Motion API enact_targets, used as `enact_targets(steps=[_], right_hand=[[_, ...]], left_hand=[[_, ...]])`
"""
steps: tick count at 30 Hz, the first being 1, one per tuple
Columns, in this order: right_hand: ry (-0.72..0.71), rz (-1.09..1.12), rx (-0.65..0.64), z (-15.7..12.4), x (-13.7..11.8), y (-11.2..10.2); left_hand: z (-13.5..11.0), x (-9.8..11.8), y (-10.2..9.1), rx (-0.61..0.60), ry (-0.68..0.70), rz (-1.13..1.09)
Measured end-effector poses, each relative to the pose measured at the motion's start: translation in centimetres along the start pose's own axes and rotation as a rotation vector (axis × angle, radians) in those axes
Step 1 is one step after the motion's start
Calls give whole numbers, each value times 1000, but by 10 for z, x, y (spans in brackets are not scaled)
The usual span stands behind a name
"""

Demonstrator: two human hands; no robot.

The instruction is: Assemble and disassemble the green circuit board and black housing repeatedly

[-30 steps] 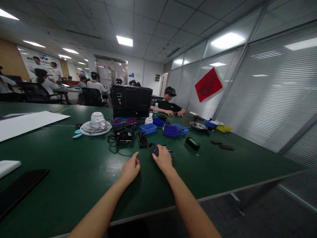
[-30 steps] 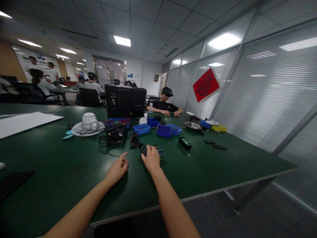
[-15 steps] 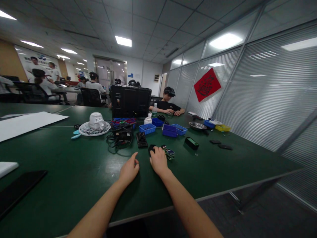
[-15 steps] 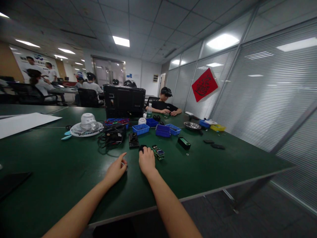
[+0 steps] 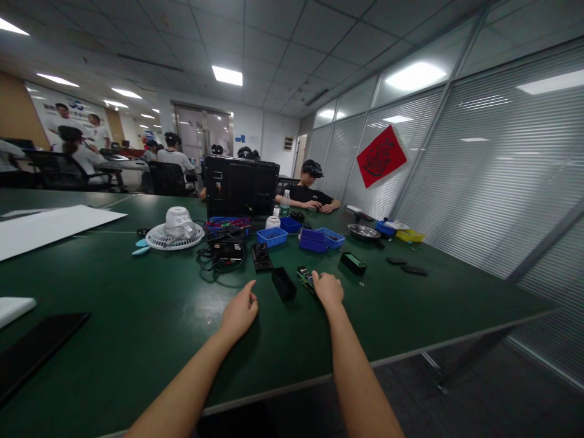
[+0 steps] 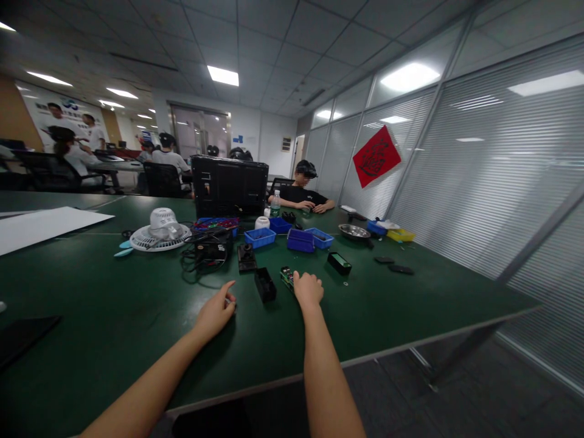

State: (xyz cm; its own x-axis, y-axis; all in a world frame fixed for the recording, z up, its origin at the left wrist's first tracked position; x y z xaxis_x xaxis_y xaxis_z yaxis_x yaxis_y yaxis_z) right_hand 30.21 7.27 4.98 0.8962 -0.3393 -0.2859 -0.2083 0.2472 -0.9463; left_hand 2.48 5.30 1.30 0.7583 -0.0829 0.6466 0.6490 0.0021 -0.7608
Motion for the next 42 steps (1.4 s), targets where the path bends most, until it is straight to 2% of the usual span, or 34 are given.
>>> enact_targets(steps=[3,7,9,14,24,29,32,36,42], right_hand=[[-37,30,-108,-2,-9,16],[-124,49,-125,-10,-27,21],[-160,30,-75,-12,-32,18],[-187,-127,184,-15,-29,-1],[-340,-41,208,-21,-46,-9],[-209,70,224,-16,-31,-14],[-150,94,143,-13,-25,-8],[-163,25,-10,-16,-33,6],[-176,-5,-70,-18,-37,15]], left_hand=[[0,1,0,3,14,-3],[-1,1,0,4,7,0],[-1,2,0,-1,9,-1],[0,0,1,14,33,-18],[-2,3,0,5,27,-8],[0,2,0,8,35,-2],[0,2,0,3,37,3],[0,3,1,-1,38,7],[-1,4,1,-6,26,18]])
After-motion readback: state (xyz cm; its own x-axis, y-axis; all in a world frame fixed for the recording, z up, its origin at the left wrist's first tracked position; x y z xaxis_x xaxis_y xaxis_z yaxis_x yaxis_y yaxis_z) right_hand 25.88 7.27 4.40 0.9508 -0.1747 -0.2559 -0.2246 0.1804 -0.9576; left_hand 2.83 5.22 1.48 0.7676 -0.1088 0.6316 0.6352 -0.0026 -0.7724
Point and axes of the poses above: each hand's wrist, its own z-axis towards the middle knuckle, its own y-axis out of the palm, x = y × z, the point moved 8 cm from there along z, towards the middle knuckle, and after that the axes turned 5 degrees about -y, right-handed, at the moved point
